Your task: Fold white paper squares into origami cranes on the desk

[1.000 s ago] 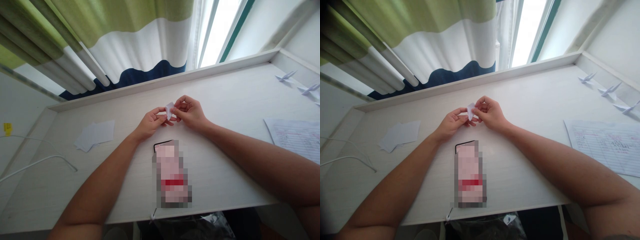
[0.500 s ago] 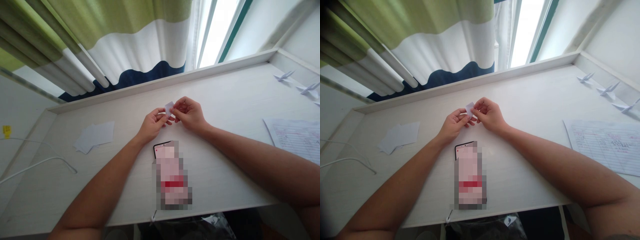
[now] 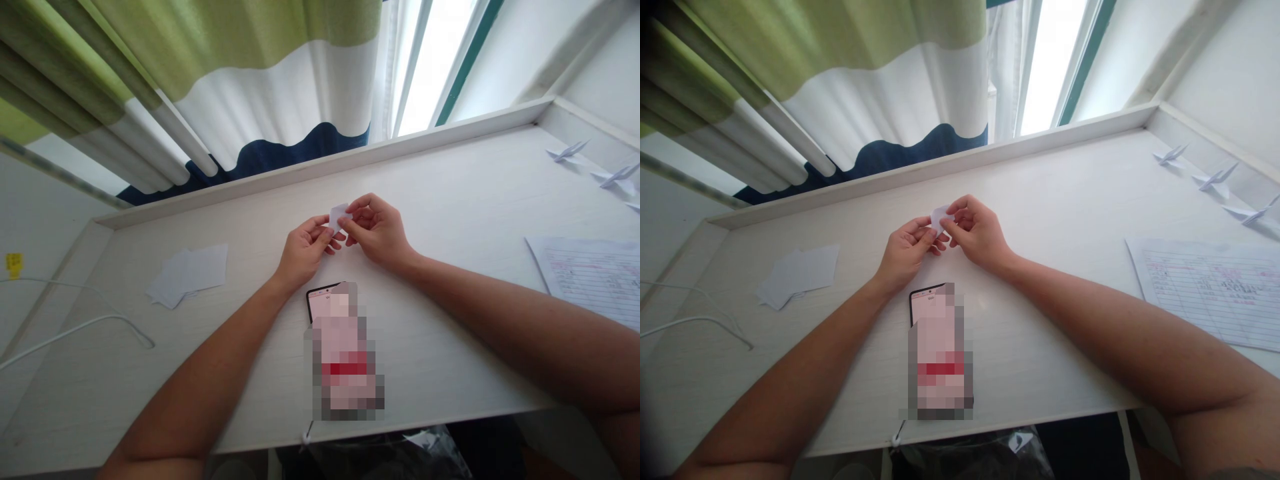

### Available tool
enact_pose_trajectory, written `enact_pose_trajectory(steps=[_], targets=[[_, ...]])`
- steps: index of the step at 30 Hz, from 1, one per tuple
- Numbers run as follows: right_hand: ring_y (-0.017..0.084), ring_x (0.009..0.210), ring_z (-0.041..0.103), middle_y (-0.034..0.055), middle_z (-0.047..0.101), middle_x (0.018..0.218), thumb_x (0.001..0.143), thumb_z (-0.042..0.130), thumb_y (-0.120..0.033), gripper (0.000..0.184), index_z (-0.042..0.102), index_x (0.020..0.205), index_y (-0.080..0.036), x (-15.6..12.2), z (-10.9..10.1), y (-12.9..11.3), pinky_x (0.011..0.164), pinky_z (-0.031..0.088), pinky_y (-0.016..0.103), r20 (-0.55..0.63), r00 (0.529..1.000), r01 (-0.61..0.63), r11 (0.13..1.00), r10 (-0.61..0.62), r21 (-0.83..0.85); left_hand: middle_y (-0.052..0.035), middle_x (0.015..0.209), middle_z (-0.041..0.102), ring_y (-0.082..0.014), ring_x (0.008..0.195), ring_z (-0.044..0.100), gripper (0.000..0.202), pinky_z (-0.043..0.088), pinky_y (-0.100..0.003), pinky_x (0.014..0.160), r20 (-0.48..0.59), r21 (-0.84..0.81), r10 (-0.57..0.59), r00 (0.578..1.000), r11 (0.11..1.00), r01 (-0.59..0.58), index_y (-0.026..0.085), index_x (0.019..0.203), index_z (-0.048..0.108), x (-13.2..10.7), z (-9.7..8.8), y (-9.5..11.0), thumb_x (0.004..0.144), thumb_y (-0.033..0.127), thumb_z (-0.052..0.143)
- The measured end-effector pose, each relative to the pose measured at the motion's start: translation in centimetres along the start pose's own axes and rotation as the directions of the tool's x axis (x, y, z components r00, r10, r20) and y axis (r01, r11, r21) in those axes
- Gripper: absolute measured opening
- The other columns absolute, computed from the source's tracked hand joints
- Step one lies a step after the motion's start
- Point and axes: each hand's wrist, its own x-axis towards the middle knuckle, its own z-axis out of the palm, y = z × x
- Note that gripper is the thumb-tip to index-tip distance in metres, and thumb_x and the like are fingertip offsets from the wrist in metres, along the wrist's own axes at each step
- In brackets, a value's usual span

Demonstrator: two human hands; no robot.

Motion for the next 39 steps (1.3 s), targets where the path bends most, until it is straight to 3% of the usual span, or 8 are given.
enact_pose_trajectory(steps=[9, 15, 28, 34, 39], targets=[[0.012, 0.051, 0.063, -0.0064, 0.064, 0.066, 0.083, 0.085, -0.047, 0.038, 0.056, 0.092, -0.024, -0.05, 0.02, -0.08, 0.048, 0.052, 0.027, -0.004, 1.0, -0.024, 1.0, 0.024, 0.016, -0.0063, 0.089, 0.082, -0.0161, 0.075, 0.075, 0.054, 0.061, -0.032, 0.077, 0.014, 0.012, 0.036, 0.999, 0.999, -0.036, 0.013, 0.131, 0.063, -0.14, 0.08, -0.34, 0.089, 0.039, 0.086], [0.012, 0.053, 0.063, -0.0053, 0.064, 0.069, 0.084, 0.084, -0.051, 0.039, 0.056, 0.092, -0.024, 0.06, -0.03, 0.09, 0.048, 0.053, 0.028, -0.016, 1.0, -0.014, 1.0, 0.014, 0.006, -0.0074, 0.093, 0.082, -0.0155, 0.076, 0.075, 0.043, 0.06, -0.032, 0.078, 0.015, 0.047, 0.054, 0.998, 0.997, -0.055, 0.014, 0.125, 0.067, -0.31, 0.25, -0.24, 0.095, 0.042, 0.079], [0.012, 0.052, 0.062, -0.0056, 0.063, 0.069, 0.085, 0.084, -0.051, 0.039, 0.056, 0.092, -0.025, -0.06, -0.04, 0.19, 0.048, 0.051, 0.028, 0.0, 1.0, -0.003, 1.0, 0.003, -0.02, -0.0079, 0.088, 0.082, -0.0161, 0.072, 0.074, 0.048, 0.061, -0.032, 0.075, 0.016, -0.003, -0.004, 1.0, 1.0, 0.004, 0.013, 0.12, 0.07, -0.31, 0.39, 0.09, 0.088, 0.045, 0.085], [0.012, 0.052, 0.063, -0.0051, 0.065, 0.068, 0.085, 0.083, -0.05, 0.037, 0.056, 0.092, -0.025, 0.07, -0.12, 0.23, 0.049, 0.052, 0.028, -0.008, 1.0, -0.001, 1.0, 0.0, -0.015, -0.0093, 0.096, 0.081, -0.0168, 0.077, 0.075, 0.035, 0.062, -0.034, 0.08, 0.018, -0.041, -0.029, 0.999, 0.999, 0.03, 0.014, 0.115, 0.072, -0.4, 0.42, 0.36, 0.098, 0.044, 0.072], [0.011, 0.049, 0.061, -0.0061, 0.062, 0.067, 0.085, 0.083, -0.048, 0.036, 0.056, 0.091, -0.024, 0.1, -0.14, 0.16, 0.047, 0.049, 0.027, -0.014, 1.0, 0.006, 1.0, -0.007, -0.018, -0.0085, 0.092, 0.08, -0.0158, 0.074, 0.073, 0.043, 0.061, -0.032, 0.077, 0.055, -0.026, -0.001, 0.998, 1.0, 0.002, 0.014, 0.115, 0.071, -0.32, 0.33, 0.23, 0.094, 0.05, 0.077]])
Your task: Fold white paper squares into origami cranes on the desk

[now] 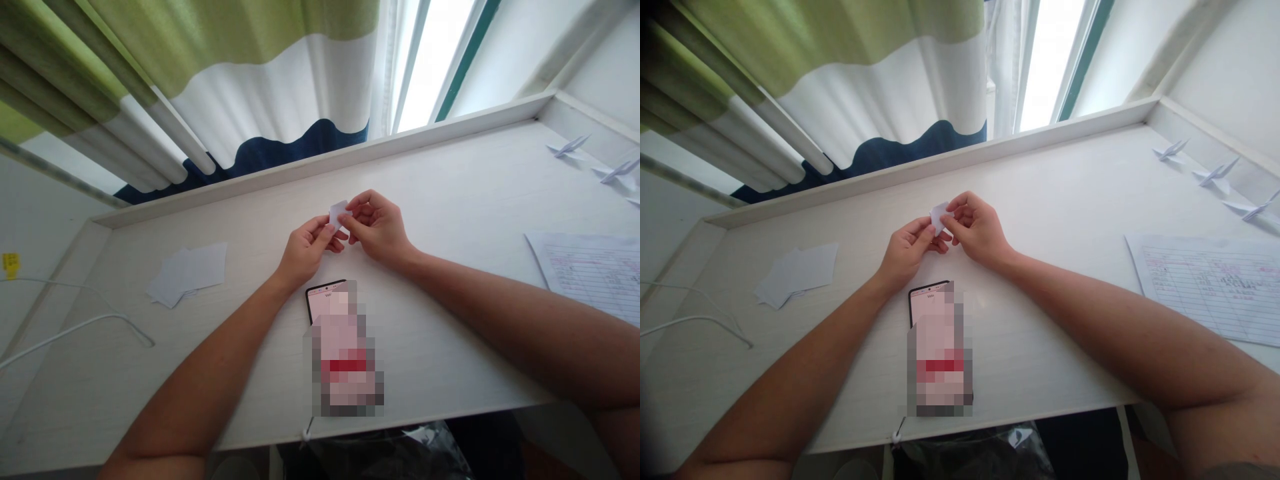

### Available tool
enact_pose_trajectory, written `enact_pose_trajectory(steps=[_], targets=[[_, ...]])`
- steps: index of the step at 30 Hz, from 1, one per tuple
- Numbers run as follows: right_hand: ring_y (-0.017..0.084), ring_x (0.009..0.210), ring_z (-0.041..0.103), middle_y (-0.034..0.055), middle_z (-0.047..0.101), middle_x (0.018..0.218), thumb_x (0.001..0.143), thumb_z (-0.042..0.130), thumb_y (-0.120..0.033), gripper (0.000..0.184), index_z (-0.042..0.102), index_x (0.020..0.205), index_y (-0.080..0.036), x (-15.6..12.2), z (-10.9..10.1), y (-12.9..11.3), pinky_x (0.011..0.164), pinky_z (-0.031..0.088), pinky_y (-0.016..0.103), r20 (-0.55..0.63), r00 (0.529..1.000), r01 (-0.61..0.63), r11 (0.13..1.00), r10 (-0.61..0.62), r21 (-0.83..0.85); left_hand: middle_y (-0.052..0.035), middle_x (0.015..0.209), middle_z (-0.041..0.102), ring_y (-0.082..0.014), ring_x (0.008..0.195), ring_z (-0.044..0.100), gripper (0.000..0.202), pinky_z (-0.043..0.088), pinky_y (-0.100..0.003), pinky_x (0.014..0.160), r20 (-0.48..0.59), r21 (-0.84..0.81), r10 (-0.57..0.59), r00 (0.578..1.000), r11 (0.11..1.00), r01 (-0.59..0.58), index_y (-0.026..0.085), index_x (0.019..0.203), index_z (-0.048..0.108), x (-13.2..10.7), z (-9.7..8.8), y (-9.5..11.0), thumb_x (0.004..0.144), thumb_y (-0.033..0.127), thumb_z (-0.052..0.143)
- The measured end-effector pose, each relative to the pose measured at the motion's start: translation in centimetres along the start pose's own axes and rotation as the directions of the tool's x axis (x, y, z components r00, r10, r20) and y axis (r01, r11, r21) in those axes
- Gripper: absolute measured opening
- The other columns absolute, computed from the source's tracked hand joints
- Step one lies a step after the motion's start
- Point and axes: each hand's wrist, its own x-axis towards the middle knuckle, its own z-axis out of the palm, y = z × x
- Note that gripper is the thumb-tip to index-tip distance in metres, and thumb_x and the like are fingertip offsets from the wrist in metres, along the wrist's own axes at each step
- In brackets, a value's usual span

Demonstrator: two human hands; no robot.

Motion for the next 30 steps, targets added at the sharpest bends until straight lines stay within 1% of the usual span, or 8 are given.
enact_pose_trajectory(steps=[3, 7, 15, 17, 20, 22, 25, 30], targets=[[0.011, 0.05, 0.061, -0.0064, 0.062, 0.066, 0.085, 0.083, -0.049, 0.037, 0.056, 0.091, -0.024, -0.06, 0.06, -0.09, 0.047, 0.049, 0.027, 0.009, 1.0, -0.003, 1.0, 0.003, -0.002, -0.0068, 0.088, 0.08, -0.0148, 0.072, 0.072, 0.047, 0.059, -0.03, 0.075, 0.011, 0.026, 0.014, 1.0, 1.0, -0.014, 0.014, 0.117, 0.071, 0.13, -0.1, -0.16, 0.089, 0.051, 0.083], [0.011, 0.051, 0.061, -0.0063, 0.063, 0.067, 0.084, 0.084, -0.053, 0.041, 0.056, 0.092, -0.025, -0.17, 0.12, -0.06, 0.047, 0.05, 0.027, 0.019, 1.0, -0.01, 1.0, 0.009, 0.006, -0.007, 0.087, 0.08, -0.0149, 0.073, 0.072, 0.044, 0.059, -0.031, 0.076, 0.019, 0.024, 0.001, 1.0, 1.0, -0.001, 0.015, 0.111, 0.072, 0.16, -0.1, -0.04, 0.088, 0.049, 0.085], [0.012, 0.053, 0.063, -0.0053, 0.067, 0.07, 0.082, 0.086, -0.056, 0.045, 0.056, 0.093, -0.026, -0.13, 0.0, 0.09, 0.05, 0.054, 0.028, 0.034, 0.999, -0.027, 1.0, 0.026, 0.017, -0.0047, 0.082, 0.078, -0.0141, 0.072, 0.07, 0.037, 0.058, -0.03, 0.075, -0.024, 0.054, -0.007, 1.0, 0.998, 0.009, 0.014, 0.112, 0.072, -0.13, 0.18, 0.37, 0.087, 0.038, 0.087], [0.012, 0.053, 0.062, -0.005, 0.067, 0.07, 0.082, 0.086, -0.057, 0.045, 0.055, 0.092, -0.025, -0.11, 0.04, 0.0, 0.05, 0.054, 0.028, 0.033, 0.999, -0.025, 0.999, 0.024, 0.026, -0.0049, 0.082, 0.077, -0.0146, 0.072, 0.07, 0.037, 0.058, -0.03, 0.075, -0.021, 0.047, -0.006, 1.0, 0.999, 0.007, 0.014, 0.111, 0.072, -0.17, 0.08, 0.42, 0.089, 0.042, 0.084], [0.012, 0.052, 0.062, -0.0044, 0.068, 0.069, 0.083, 0.085, -0.056, 0.043, 0.056, 0.09, -0.025, -0.1, 0.1, -0.15, 0.049, 0.054, 0.029, 0.034, 0.999, -0.005, 0.999, 0.004, 0.038, -0.0081, 0.085, 0.077, -0.0165, 0.074, 0.07, 0.045, 0.059, -0.032, 0.076, 0.018, -0.03, -0.008, 1.0, 1.0, 0.008, 0.014, 0.104, 0.074, -0.12, -0.19, 0.43, 0.095, 0.059, 0.073], [0.012, 0.051, 0.062, -0.0044, 0.067, 0.067, 0.084, 0.084, -0.056, 0.042, 0.057, 0.089, -0.024, -0.1, 0.12, -0.25, 0.047, 0.054, 0.028, 0.037, 0.999, 0.008, 0.999, -0.009, 0.034, -0.0079, 0.086, 0.077, -0.0156, 0.072, 0.069, 0.05, 0.059, -0.032, 0.075, 0.032, -0.066, -0.014, 0.999, 0.998, 0.016, 0.015, 0.104, 0.075, -0.05, -0.36, 0.4, 0.094, 0.063, 0.071], [0.012, 0.05, 0.061, -0.0053, 0.064, 0.063, 0.084, 0.084, -0.057, 0.042, 0.058, 0.087, -0.025, -0.1, 0.15, -0.39, 0.046, 0.053, 0.029, 0.033, 0.999, 0.01, 1.0, -0.011, 0.019, -0.0047, 0.082, 0.077, -0.0133, 0.068, 0.068, 0.048, 0.059, -0.03, 0.073, 0.027, -0.062, -0.018, 0.999, 0.998, 0.019, 0.016, 0.109, 0.076, 0.03, -0.44, 0.37, 0.087, 0.059, 0.082], [0.012, 0.051, 0.06, -0.0042, 0.065, 0.066, 0.083, 0.085, -0.059, 0.044, 0.057, 0.085, -0.025, -0.15, 0.3, -0.5, 0.047, 0.054, 0.029, 0.034, 0.999, -0.006, 1.0, 0.005, 0.021, -0.003, 0.078, 0.076, -0.0131, 0.067, 0.069, 0.047, 0.058, -0.029, 0.07, 0.01, -0.067, -0.024, 1.0, 0.997, 0.025, 0.016, 0.11, 0.076, 0.06, -0.22, 0.41, 0.084, 0.054, 0.087]])
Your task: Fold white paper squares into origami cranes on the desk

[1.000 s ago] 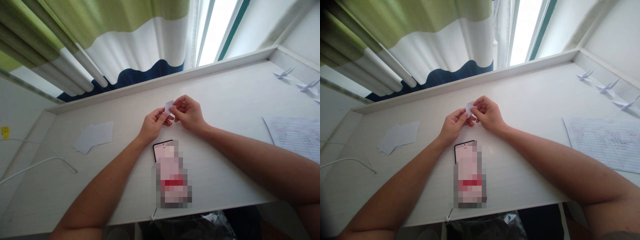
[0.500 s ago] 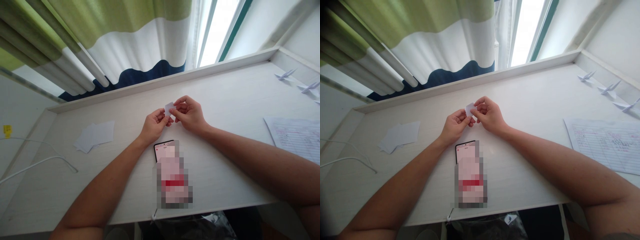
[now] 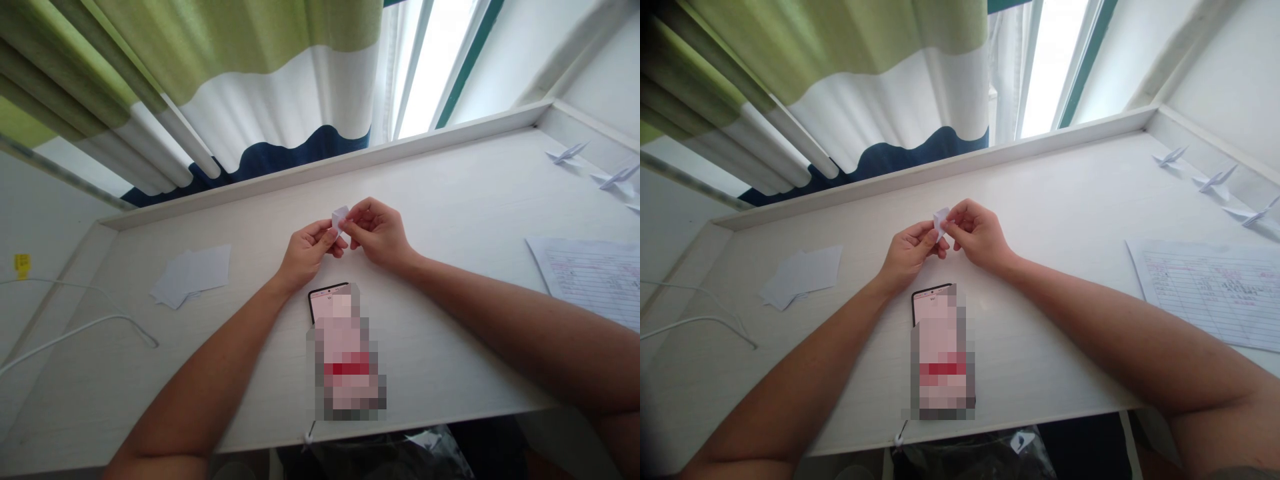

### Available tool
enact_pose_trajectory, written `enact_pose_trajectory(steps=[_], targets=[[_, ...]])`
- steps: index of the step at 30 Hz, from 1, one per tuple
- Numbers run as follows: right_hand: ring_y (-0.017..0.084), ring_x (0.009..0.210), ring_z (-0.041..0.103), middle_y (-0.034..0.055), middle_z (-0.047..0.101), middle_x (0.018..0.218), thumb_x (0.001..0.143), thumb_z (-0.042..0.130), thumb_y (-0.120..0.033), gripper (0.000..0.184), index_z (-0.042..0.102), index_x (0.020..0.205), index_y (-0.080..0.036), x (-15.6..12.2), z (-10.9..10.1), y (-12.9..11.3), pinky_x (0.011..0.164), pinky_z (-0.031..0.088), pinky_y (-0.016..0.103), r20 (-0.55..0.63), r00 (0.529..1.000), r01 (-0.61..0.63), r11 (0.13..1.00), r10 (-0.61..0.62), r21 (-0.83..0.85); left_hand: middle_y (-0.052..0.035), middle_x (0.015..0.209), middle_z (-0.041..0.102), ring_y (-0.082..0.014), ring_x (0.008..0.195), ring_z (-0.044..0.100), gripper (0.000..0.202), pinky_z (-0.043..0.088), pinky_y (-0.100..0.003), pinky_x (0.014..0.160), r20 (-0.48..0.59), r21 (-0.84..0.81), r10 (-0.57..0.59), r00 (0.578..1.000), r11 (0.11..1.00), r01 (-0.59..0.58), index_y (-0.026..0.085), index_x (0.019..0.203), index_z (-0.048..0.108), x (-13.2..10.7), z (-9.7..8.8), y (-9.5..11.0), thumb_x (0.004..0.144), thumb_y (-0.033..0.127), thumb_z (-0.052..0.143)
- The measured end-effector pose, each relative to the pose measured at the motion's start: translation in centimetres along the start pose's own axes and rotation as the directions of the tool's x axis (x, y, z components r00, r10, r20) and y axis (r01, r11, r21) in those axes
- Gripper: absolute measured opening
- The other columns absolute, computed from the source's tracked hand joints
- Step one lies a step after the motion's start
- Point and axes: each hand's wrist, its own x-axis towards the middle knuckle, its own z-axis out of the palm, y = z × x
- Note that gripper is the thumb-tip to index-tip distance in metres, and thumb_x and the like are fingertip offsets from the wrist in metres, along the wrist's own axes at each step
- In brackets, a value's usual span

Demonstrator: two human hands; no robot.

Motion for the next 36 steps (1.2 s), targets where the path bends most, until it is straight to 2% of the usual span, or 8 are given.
enact_pose_trajectory(steps=[5, 9, 16, 20, 25, 30, 36], targets=[[0.011, 0.05, 0.061, -0.0047, 0.064, 0.068, 0.083, 0.085, -0.056, 0.042, 0.057, 0.087, -0.025, -0.07, 0.02, 0.2, 0.045, 0.051, 0.027, -0.009, 1.0, 0.001, 1.0, -0.001, -0.013, -0.0021, 0.073, 0.074, -0.0124, 0.063, 0.067, 0.049, 0.055, -0.027, 0.064, -0.018, 0.014, -0.007, 1.0, 1.0, 0.008, 0.016, 0.109, 0.077, 0.02, 0.22, -0.06, 0.081, 0.053, 0.09], [0.011, 0.05, 0.061, -0.0047, 0.063, 0.067, 0.085, 0.084, -0.056, 0.041, 0.058, 0.088, -0.024, -0.19, -0.04, 0.32, 0.044, 0.049, 0.027, -0.019, 1.0, 0.024, 0.999, -0.024, -0.026, -0.0022, 0.074, 0.074, -0.0116, 0.063, 0.066, 0.046, 0.054, -0.026, 0.065, -0.034, 0.046, 0.009, 0.999, 0.999, -0.008, 0.015, 0.107, 0.077, -0.02, 0.41, -0.13, 0.085, 0.055, 0.085], [0.011, 0.05, 0.061, -0.0045, 0.065, 0.071, 0.083, 0.086, -0.057, 0.044, 0.056, 0.089, -0.025, -0.15, 0.01, 0.2, 0.046, 0.051, 0.028, -0.005, 0.999, 0.035, 0.999, -0.035, 0.016, -0.0009, 0.072, 0.075, -0.0119, 0.062, 0.066, 0.047, 0.054, -0.027, 0.066, -0.11, 0.051, 0.023, 0.994, 0.999, -0.017, 0.016, 0.104, 0.071, -0.13, 0.69, -0.18, 0.081, 0.052, 0.09], [0.012, 0.053, 0.065, -0.0045, 0.067, 0.072, 0.087, 0.083, -0.056, 0.043, 0.055, 0.095, -0.025, -0.08, 0.03, 0.45, 0.05, 0.054, 0.029, 0.033, 0.999, 0.021, 0.998, -0.024, 0.063, -0.002, 0.074, 0.077, -0.0124, 0.064, 0.068, 0.046, 0.055, -0.028, 0.068, -0.139, 0.048, 0.02, 0.99, 0.999, -0.013, 0.016, 0.105, 0.067, -0.23, 0.85, -0.12, 0.082, 0.049, 0.09], [0.011, 0.055, 0.065, -0.0043, 0.069, 0.075, 0.088, 0.081, -0.057, 0.043, 0.055, 0.1, -0.024, -0.09, 0.03, 0.71, 0.054, 0.056, 0.028, 0.063, 0.997, 0.031, 0.994, -0.038, 0.102, -0.0023, 0.076, 0.078, -0.012, 0.062, 0.068, 0.049, 0.054, -0.027, 0.067, -0.169, 0.031, 0.026, 0.985, 0.999, -0.021, 0.017, 0.1, 0.063, -0.27, 0.95, -0.18, 0.08, 0.052, 0.091], [0.011, 0.056, 0.063, -0.0048, 0.067, 0.073, 0.087, 0.082, -0.058, 0.045, 0.054, 0.098, -0.025, -0.11, 0.0, 0.74, 0.055, 0.056, 0.029, 0.037, 0.999, 0.017, 0.996, -0.021, 0.09, -0.0035, 0.074, 0.078, -0.0121, 0.061, 0.067, 0.049, 0.055, -0.028, 0.067, -0.166, 0.024, -0.007, 0.986, 1.0, 0.011, 0.017, 0.092, 0.063, -0.31, 0.99, -0.14, 0.079, 0.055, 0.09], [0.011, 0.06, 0.064, -0.0032, 0.069, 0.079, 0.084, 0.086, -0.056, 0.047, 0.053, 0.096, -0.025, -0.05, -0.04, 0.64, 0.054, 0.057, 0.029, 0.032, 0.999, 0.005, 0.997, -0.007, 0.073, -0.0062, 0.076, 0.079, -0.0117, 0.06, 0.066, 0.047, 0.054, -0.027, 0.065, -0.101, 0.038, -0.068, 0.993, 0.997, 0.072, 0.015, 0.084, 0.071, -0.26, 0.94, 0.28, 0.078, 0.059, 0.089]])
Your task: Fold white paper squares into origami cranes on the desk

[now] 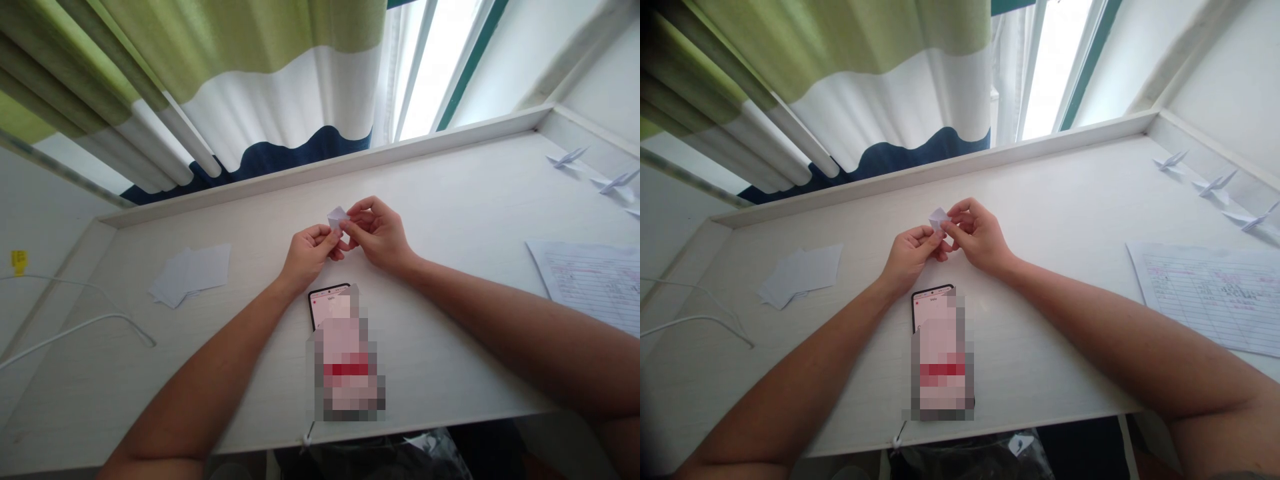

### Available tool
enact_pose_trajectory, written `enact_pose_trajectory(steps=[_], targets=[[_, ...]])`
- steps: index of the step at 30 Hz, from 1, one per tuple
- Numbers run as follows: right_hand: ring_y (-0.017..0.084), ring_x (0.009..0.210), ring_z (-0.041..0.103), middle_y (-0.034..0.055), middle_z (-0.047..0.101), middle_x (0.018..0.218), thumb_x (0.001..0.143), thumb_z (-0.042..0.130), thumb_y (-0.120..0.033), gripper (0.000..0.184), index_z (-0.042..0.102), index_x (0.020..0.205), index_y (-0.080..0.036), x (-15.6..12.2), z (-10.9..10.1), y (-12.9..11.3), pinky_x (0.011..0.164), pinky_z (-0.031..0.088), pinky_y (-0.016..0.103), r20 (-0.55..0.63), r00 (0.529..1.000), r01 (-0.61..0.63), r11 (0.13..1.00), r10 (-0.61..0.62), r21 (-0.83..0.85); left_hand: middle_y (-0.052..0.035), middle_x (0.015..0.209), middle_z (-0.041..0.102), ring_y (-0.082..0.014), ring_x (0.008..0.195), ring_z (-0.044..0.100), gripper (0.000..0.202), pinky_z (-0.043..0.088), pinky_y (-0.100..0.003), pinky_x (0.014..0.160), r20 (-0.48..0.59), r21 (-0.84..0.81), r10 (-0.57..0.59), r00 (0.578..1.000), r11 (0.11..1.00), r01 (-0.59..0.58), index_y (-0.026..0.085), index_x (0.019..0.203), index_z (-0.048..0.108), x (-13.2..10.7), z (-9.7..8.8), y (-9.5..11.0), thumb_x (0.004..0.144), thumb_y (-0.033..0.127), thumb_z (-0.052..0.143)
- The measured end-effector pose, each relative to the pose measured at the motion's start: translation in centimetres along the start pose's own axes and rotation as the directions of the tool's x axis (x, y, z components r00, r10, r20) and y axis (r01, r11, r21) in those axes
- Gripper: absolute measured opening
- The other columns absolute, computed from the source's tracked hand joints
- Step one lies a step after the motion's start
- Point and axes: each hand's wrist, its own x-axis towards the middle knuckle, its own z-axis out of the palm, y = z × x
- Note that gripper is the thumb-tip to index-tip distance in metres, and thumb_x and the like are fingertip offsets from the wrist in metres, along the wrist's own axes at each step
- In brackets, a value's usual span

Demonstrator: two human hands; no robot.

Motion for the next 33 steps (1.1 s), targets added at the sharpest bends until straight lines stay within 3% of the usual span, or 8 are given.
enact_pose_trajectory(steps=[14, 20, 25, 33], targets=[[0.013, 0.058, 0.068, -0.0031, 0.074, 0.076, 0.083, 0.085, -0.061, 0.052, 0.052, 0.102, -0.025, 0.0, -0.1, -0.3, 0.057, 0.058, 0.031, 0.025, 0.999, -0.047, 0.999, 0.047, 0.001, -0.0037, 0.069, 0.075, -0.014, 0.066, 0.071, 0.041, 0.057, -0.026, 0.066, -0.06, 0.045, 0.051, 0.997, 0.998, -0.048, 0.017, 0.077, 0.072, -0.3, 0.2, -0.1, 0.084, 0.055, 0.083], [0.014, 0.062, 0.07, -0.0028, 0.074, 0.077, 0.082, 0.086, -0.059, 0.053, 0.054, 0.107, -0.024, 0.1, -0.1, -0.5, 0.061, 0.06, 0.032, 0.047, 0.996, -0.083, 0.996, 0.081, 0.045, -0.0015, 0.068, 0.073, -0.0127, 0.056, 0.069, 0.045, 0.056, -0.027, 0.061, -0.033, 0.019, 0.035, 0.999, 0.999, -0.035, 0.017, 0.075, 0.068, -0.4, 0.4, -0.1, 0.085, 0.059, 0.082], [0.016, 0.071, 0.072, 0.0018, 0.079, 0.085, 0.079, 0.089, -0.055, 0.056, 0.061, 0.114, -0.021, 0.2, 0.0, -0.8, 0.067, 0.061, 0.033, 0.06, 0.992, -0.117, 0.989, 0.112, 0.085, -0.0017, 0.066, 0.073, -0.0143, 0.062, 0.072, 0.045, 0.053, -0.024, 0.06, -0.015, 0.053, 0.06, 0.998, 0.997, -0.059, 0.018, 0.076, 0.068, -0.5, 0.4, 0.0, 0.088, 0.061, 0.079], [0.015, 0.068, 0.069, 0.0011, 0.08, 0.08, 0.076, 0.093, -0.05, 0.05, 0.066, 0.105, -0.02, 0.1, -0.2, -1.1, 0.07, 0.058, 0.033, 0.045, 0.991, -0.133, 0.988, 0.129, 0.081, -0.0038, 0.066, 0.073, -0.016, 0.061, 0.071, 0.047, 0.056, -0.028, 0.063, -0.048, 0.146, 0.038, 0.998, 0.989, -0.03, 0.017, 0.079, 0.069, -0.8, 0.6, 0.0, 0.086, 0.063, 0.079]])
